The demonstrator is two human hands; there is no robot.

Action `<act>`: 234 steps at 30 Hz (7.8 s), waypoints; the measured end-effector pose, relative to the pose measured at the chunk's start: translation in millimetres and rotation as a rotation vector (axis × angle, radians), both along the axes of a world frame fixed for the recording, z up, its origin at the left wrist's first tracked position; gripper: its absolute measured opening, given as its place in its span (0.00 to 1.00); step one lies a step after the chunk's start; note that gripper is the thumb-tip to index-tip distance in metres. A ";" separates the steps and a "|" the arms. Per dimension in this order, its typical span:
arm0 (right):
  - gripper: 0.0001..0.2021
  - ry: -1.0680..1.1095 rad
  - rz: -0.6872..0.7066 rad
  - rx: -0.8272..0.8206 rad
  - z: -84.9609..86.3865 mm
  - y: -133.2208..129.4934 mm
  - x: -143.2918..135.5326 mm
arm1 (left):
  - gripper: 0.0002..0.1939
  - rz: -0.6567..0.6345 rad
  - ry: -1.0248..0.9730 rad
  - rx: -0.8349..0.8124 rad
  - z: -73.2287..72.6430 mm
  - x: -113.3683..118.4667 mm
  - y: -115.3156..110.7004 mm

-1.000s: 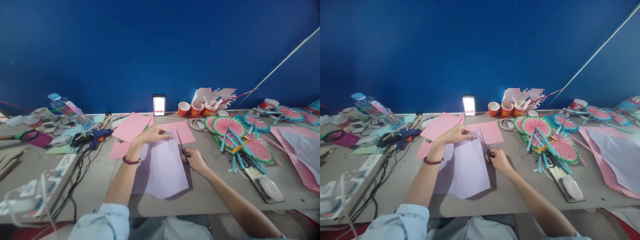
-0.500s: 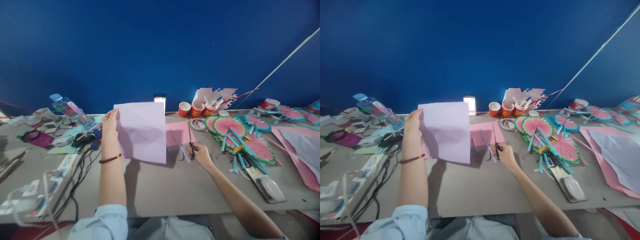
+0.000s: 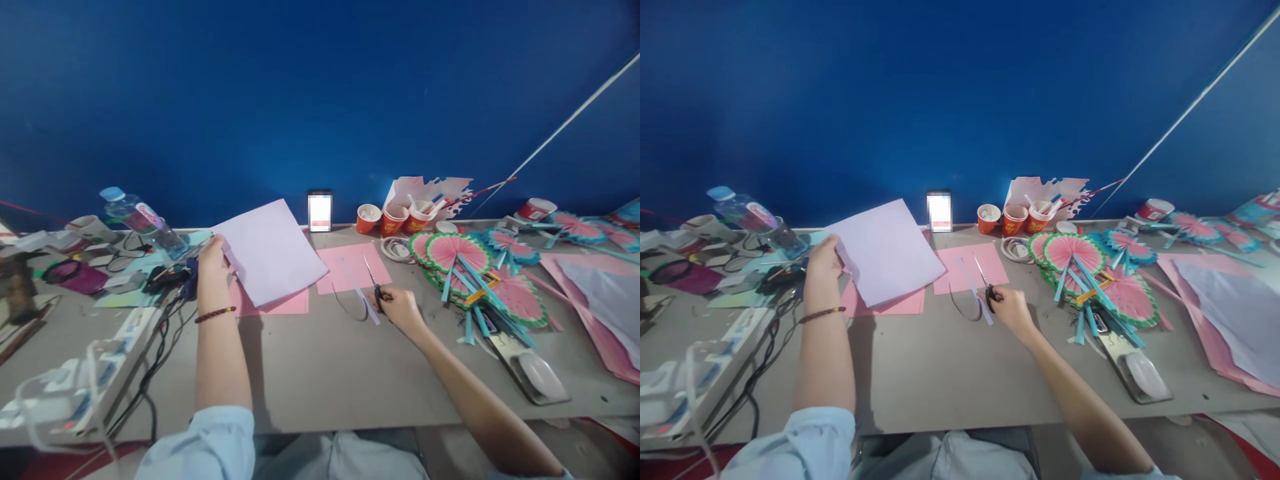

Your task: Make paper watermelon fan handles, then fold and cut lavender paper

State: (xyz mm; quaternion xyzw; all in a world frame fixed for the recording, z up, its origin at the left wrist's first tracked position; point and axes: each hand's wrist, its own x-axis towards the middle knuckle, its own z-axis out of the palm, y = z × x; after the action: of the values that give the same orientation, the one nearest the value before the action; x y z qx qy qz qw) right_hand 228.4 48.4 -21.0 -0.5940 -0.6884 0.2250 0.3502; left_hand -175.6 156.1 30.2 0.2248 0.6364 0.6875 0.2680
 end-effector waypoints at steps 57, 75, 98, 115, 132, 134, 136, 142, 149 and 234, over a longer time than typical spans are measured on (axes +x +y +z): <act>0.09 -0.375 -0.247 0.166 -18.9 35.3 57.2 | 0.17 -1.083 1.606 0.204 -45.0 184.8 -134.9; 0.10 -0.288 0.345 0.239 -14.9 11.9 1.8 | 0.17 -0.988 1.539 0.213 -56.5 189.7 -146.9; 0.17 -0.470 0.476 0.229 -3.9 0.6 0.8 | 0.31 -0.998 1.489 0.013 -56.7 187.0 -143.2; 0.26 -0.550 0.272 0.146 -11.3 13.5 21.6 | 0.29 -0.932 1.513 -0.048 -56.8 188.7 -145.5; 0.20 -0.306 0.382 0.059 -6.7 20.4 42.4 | 0.27 -0.934 1.574 -0.018 -54.4 188.6 -147.4; 0.20 -0.300 0.395 0.043 -7.2 21.5 46.2 | 0.27 -0.942 1.570 -0.019 -54.8 188.4 -147.2; 0.20 -0.298 0.409 0.035 -8.6 22.3 48.9 | 0.27 -0.951 1.556 -0.024 -55.2 188.3 -147.1; 0.18 -0.282 0.407 0.054 -13.6 24.5 48.9 | 0.28 -0.970 1.558 -0.041 -54.9 189.6 -148.3; 0.18 -0.295 0.405 0.075 -15.2 27.4 47.9 | 0.27 -0.964 1.547 -0.028 -53.4 191.4 -149.9; 0.18 -0.180 0.697 -0.034 20.2 116.0 -159.1 | 0.23 -0.125 1.431 -0.092 61.2 41.2 -49.8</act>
State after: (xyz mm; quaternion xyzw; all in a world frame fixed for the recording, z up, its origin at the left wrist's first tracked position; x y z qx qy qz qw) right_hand 69.3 164.4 -0.8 -0.3469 -0.8737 0.2894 0.1806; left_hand -134.4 106.3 91.4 0.6446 0.6703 0.3277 -0.1666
